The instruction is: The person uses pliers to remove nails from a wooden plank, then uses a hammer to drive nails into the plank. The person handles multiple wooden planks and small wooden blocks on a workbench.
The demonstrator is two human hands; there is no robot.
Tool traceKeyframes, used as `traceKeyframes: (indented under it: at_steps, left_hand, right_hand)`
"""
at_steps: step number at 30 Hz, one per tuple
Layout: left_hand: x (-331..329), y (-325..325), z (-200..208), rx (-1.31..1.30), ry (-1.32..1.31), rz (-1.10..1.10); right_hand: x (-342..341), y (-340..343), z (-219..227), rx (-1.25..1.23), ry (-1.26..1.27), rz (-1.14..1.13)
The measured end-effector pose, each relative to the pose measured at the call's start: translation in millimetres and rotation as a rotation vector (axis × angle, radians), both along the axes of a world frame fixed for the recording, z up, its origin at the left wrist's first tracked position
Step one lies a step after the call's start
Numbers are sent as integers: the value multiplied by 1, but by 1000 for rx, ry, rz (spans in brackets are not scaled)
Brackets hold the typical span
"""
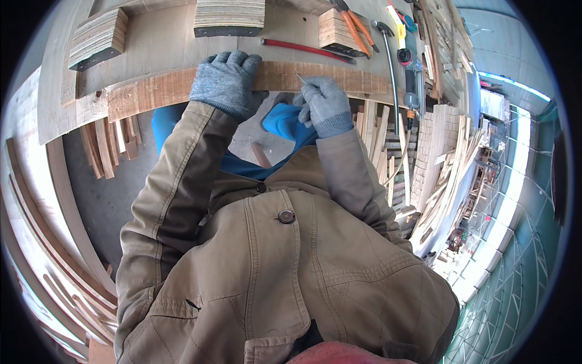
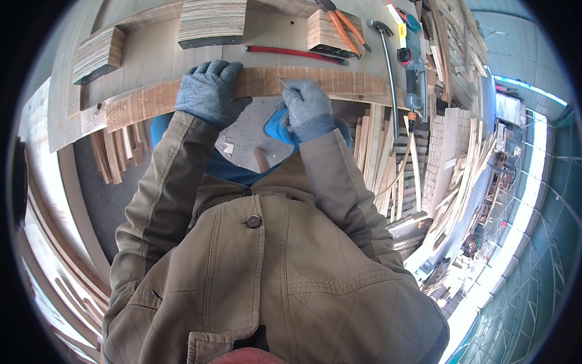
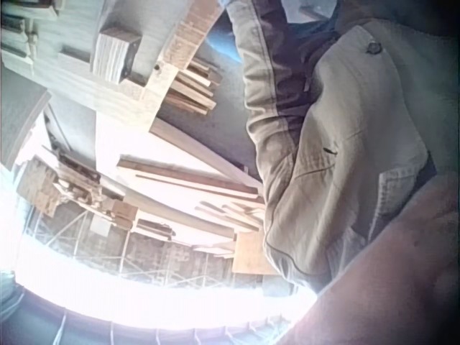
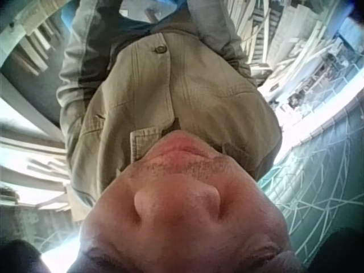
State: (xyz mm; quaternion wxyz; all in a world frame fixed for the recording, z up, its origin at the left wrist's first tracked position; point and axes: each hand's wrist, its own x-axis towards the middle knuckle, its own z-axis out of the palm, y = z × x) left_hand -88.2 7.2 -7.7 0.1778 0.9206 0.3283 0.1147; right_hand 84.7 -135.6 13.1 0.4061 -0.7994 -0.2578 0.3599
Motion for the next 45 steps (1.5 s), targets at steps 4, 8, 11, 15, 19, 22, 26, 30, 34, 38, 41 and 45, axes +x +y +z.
traceKeyframes:
  at_steps: [4, 8, 11, 15, 19, 22, 26, 30, 34, 38, 41, 45]
  left_hand:
    - [1, 0, 0, 32, -10, 0]
    - [1, 0, 0, -18, 4, 4]
    - [3, 0, 0, -19, 17, 13]
    - [3, -2, 2, 18, 20, 15]
    - [3, -1, 3, -10, 21, 9]
    - [3, -1, 3, -9, 27, 9]
    - [4, -1, 1, 3, 23, 17]
    - [4, -2, 0, 8, 24, 18]
    - [4, -2, 0, 7, 32, 19]
    - [4, -1, 0, -22, 19, 18]
    - [3, -1, -1, -7, 26, 12]
    - [4, -2, -2, 15, 28, 21]
  right_hand:
    - [-11, 5, -28, 93, -692, 112]
    - [-19, 7, -37, 138, -910, 56]
    - [-26, 9, -38, 110, -822, 20]
    - [-29, 8, -42, 65, -849, 80]
    - [-30, 5, -46, 30, -855, 132]
    - [-30, 1, -44, 26, -856, 180]
    - [-29, -5, -38, -10, -853, 218]
    - [-26, -11, -38, 80, -849, 228]
    - [-26, -16, -41, 122, -789, 181]
    - [-33, -10, -39, 97, -700, 31]
    - [-30, -7, -28, 166, -523, -47]
    - [-22, -6, -15, 90, -110, -155]
